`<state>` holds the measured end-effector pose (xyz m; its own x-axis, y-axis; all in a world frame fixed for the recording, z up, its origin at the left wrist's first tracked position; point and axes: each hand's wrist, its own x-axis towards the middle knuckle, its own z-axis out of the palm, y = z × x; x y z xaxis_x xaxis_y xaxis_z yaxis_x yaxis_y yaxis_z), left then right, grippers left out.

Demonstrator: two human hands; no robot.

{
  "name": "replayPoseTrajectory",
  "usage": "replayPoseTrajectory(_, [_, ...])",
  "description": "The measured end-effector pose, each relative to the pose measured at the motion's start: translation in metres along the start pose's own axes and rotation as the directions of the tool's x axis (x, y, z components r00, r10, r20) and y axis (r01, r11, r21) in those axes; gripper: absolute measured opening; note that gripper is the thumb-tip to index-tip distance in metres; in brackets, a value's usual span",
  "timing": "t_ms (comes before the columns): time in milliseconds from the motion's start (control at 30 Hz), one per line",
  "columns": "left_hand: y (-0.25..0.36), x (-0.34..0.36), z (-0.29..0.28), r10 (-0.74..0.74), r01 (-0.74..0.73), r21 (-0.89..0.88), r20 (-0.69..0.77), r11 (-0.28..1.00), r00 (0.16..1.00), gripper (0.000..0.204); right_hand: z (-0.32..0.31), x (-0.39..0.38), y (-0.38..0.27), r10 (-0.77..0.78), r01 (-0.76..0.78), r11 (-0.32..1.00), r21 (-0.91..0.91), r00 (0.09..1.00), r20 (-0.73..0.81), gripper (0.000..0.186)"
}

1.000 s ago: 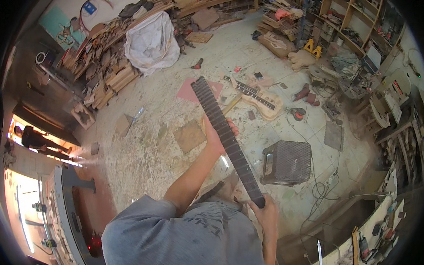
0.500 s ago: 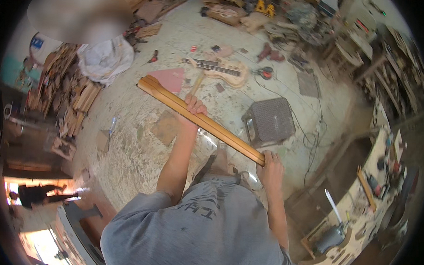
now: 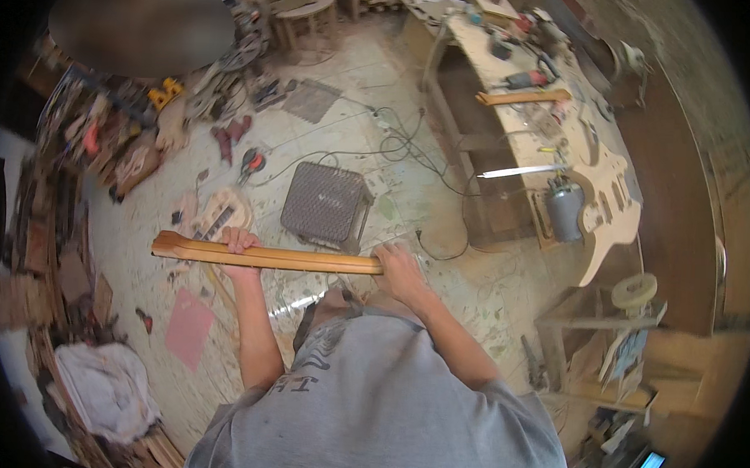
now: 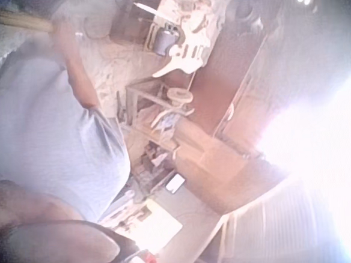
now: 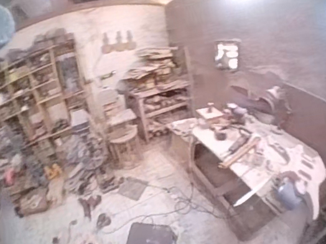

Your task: The person uses a power tool to sand the edges of a wooden guitar body on a workbench, then aligns a guitar neck with the body and uses a caliper to measure dimensions.

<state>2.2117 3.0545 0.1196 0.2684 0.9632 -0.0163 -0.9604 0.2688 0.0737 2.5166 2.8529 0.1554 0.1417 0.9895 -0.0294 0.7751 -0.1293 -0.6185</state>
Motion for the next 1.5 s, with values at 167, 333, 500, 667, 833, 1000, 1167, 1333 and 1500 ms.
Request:
replayPoseTrajectory(167, [-0.064, 0.041, -0.012, -0.196, 0.203, 0.025, -0.178, 0.979, 0.964, 0.032, -0.014, -0.034, 0.026, 0.215, -0.214, 0.973, 0.084, 0.977, -0.005, 0.031])
replayPoseTrajectory(333, [-0.136, 0.087, 0.009, -0.368, 0.401, 0.124, -0.224, 0.908, 0.903, 0.048, -0.031, -0.041, 0.061, 0.364, -0.364, 0.877, 0.315, 0.929, 0.062, 0.038])
replayPoseTrajectory(500, [-0.226, 0.122, 0.075, -0.448, 0.485, 0.333, -0.187, 0.808, 0.874, 0.075, -0.066, -0.026, 0.109, 0.379, -0.455, 0.722, 0.521, 0.89, 0.253, 0.046])
replayPoseTrajectory(667, [-0.321, 0.132, 0.134, -0.632, 0.625, 0.468, -0.167, 0.625, 0.757, 0.083, -0.074, -0.011, 0.127, 0.312, -0.428, 0.273, 0.861, 0.886, 0.342, 0.044])
replayPoseTrajectory(833, [-0.389, 0.149, 0.134, -0.769, 0.695, 0.539, -0.128, 0.477, 0.627, 0.088, -0.101, 0.014, 0.123, 0.45, -0.411, 0.602, 0.685, 0.883, 0.135, 0.051])
replayPoseTrajectory(1000, [-0.464, 0.158, 0.135, -0.895, 0.657, 0.717, -0.105, 0.235, 0.434, 0.09, -0.09, 0.041, 0.141, 0.674, -0.332, 0.691, 0.642, 0.616, -0.407, 0.06])
replayPoseTrajectory(1167, [-0.538, 0.2, 0.125, -0.939, 0.474, 0.88, -0.163, -0.001, 0.302, 0.088, -0.111, 0.046, 0.162, 0.84, -0.486, 0.538, 0.689, 0.375, -0.391, 0.056])
replayPoseTrajectory(1333, [-0.626, 0.324, 0.056, -0.882, -0.113, 0.961, -0.18, -0.252, 0.436, 0.047, -0.123, 0.073, 0.171, 0.894, -0.168, 0.316, 0.934, 0.383, -0.233, 0.045])
replayPoseTrajectory(1500, [-0.697, 0.401, 0.01, -0.882, -0.607, 0.728, 0.008, -0.318, 0.472, 0.055, -0.143, 0.12, 0.168, 0.829, 0.337, -0.176, 0.925, 0.557, -0.045, 0.024])
